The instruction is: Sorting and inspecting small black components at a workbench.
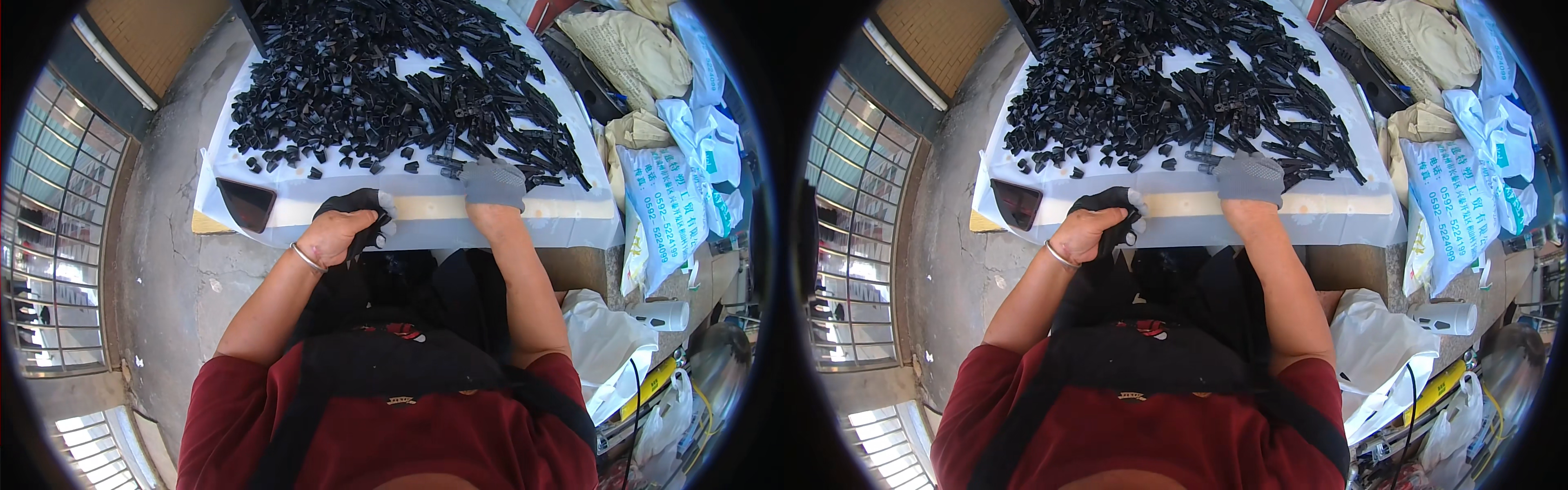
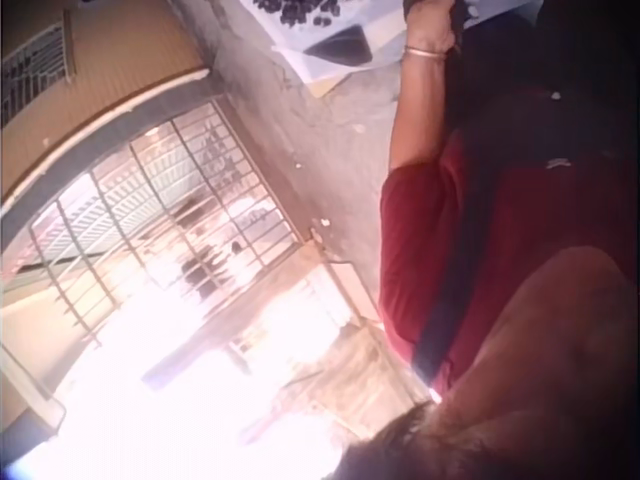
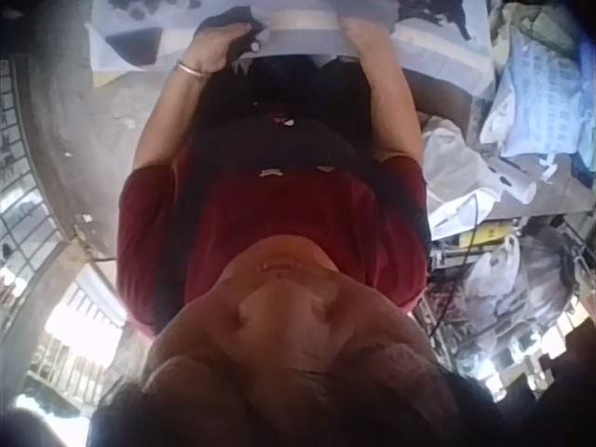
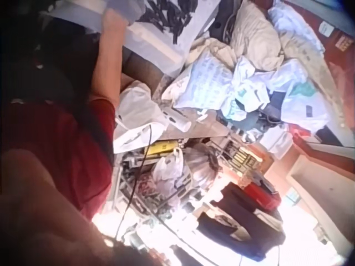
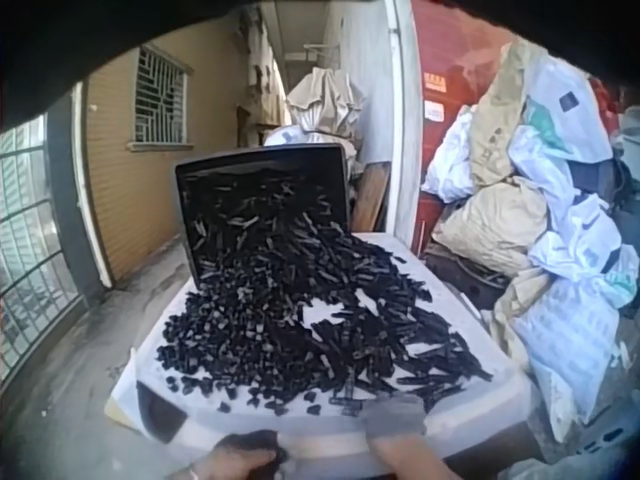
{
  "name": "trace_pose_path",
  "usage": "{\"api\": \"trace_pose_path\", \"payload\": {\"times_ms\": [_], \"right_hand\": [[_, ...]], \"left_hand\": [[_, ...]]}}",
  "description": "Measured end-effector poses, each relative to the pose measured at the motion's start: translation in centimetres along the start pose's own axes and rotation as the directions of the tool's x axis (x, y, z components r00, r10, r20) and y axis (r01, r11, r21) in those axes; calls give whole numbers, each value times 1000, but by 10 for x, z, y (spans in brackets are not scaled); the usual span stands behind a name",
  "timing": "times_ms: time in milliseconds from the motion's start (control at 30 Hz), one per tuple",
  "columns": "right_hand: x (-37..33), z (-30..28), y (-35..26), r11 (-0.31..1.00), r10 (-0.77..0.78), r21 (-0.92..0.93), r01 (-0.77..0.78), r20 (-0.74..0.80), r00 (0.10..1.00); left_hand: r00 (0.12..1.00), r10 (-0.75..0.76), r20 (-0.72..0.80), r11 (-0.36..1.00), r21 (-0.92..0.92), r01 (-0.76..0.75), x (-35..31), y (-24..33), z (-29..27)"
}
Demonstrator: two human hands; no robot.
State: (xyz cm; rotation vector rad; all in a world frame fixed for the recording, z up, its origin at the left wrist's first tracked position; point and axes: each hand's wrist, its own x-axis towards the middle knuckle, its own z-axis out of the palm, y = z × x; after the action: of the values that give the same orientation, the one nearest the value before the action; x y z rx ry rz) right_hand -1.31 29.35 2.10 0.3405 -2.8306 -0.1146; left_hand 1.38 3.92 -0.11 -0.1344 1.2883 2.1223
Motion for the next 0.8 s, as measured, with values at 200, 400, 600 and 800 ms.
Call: {"api": "trace_pose_path", "payload": {"times_ms": [200, 400, 600, 800], "right_hand": [[-12, -8, -17, 969, 94, 226, -104, 52, 994], [-31, -6, -30, 870, 78, 492, -22, -92, 993], [-41, -24, -67, 402, -67, 913, 68, -44, 997], [-37, -9, -66, 461, -138, 884, 76, -13, 990]], "left_hand": [[982, 148, 116, 968, 186, -168, -2, -3, 5], [995, 85, 45, 971, 220, -93, -6, -1, 14], [987, 135, 84, 785, 599, -158, -2, -14, -1], [988, 133, 74, 860, 486, -152, -19, 2, 30]]}}
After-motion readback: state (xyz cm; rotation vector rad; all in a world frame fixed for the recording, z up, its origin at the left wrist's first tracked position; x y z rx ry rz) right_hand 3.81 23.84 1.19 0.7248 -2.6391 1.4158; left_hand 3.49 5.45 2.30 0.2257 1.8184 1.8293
